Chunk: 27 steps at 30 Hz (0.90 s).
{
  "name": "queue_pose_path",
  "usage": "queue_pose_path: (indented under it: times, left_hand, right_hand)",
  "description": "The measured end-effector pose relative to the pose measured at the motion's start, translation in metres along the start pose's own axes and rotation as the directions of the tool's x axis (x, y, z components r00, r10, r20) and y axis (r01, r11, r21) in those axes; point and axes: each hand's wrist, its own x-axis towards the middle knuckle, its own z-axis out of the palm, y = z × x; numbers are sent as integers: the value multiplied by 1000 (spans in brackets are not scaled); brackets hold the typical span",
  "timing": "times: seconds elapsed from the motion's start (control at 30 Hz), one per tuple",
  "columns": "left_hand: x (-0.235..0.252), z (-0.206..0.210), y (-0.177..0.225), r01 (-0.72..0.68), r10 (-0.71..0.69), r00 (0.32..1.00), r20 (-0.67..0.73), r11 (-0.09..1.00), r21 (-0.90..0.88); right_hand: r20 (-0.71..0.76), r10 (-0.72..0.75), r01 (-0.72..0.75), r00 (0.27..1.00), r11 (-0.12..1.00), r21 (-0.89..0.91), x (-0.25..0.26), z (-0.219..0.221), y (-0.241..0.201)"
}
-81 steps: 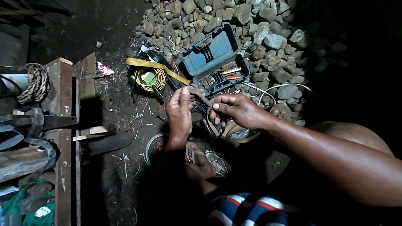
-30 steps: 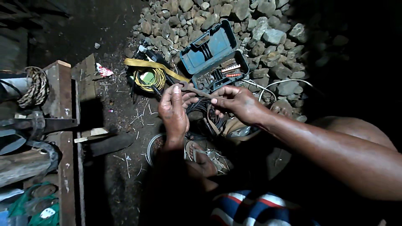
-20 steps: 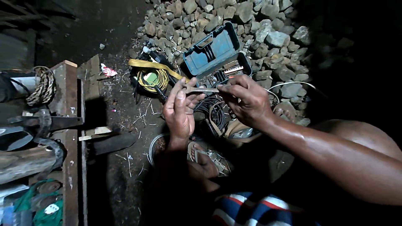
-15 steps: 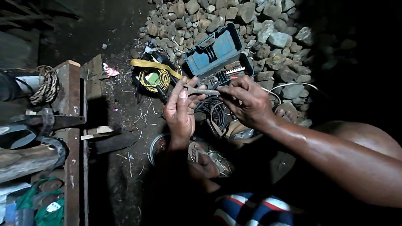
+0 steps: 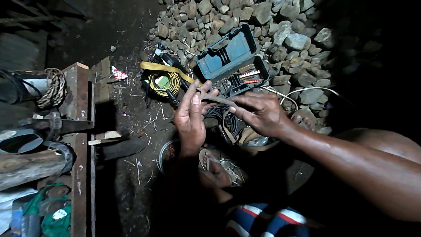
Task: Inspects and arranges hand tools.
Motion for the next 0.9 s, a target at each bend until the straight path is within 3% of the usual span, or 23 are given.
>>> queue_pose_path:
  times: [0.37, 0.6, 0.9]
  left_hand:
    - [4, 6, -7, 123, -123, 992, 19, 992, 12]
    - [4, 11, -8, 171, -171, 985, 38, 985, 5]
    - [1, 14, -17, 179, -178, 981, 70, 984, -2]
  right_hand:
    - [158, 171, -196, 973, 968, 159, -10, 8, -1]
    - [304, 376, -453, 875, 858, 242, -9, 3, -6]
    - [250, 373, -427, 893, 879, 212, -11, 7, -4]
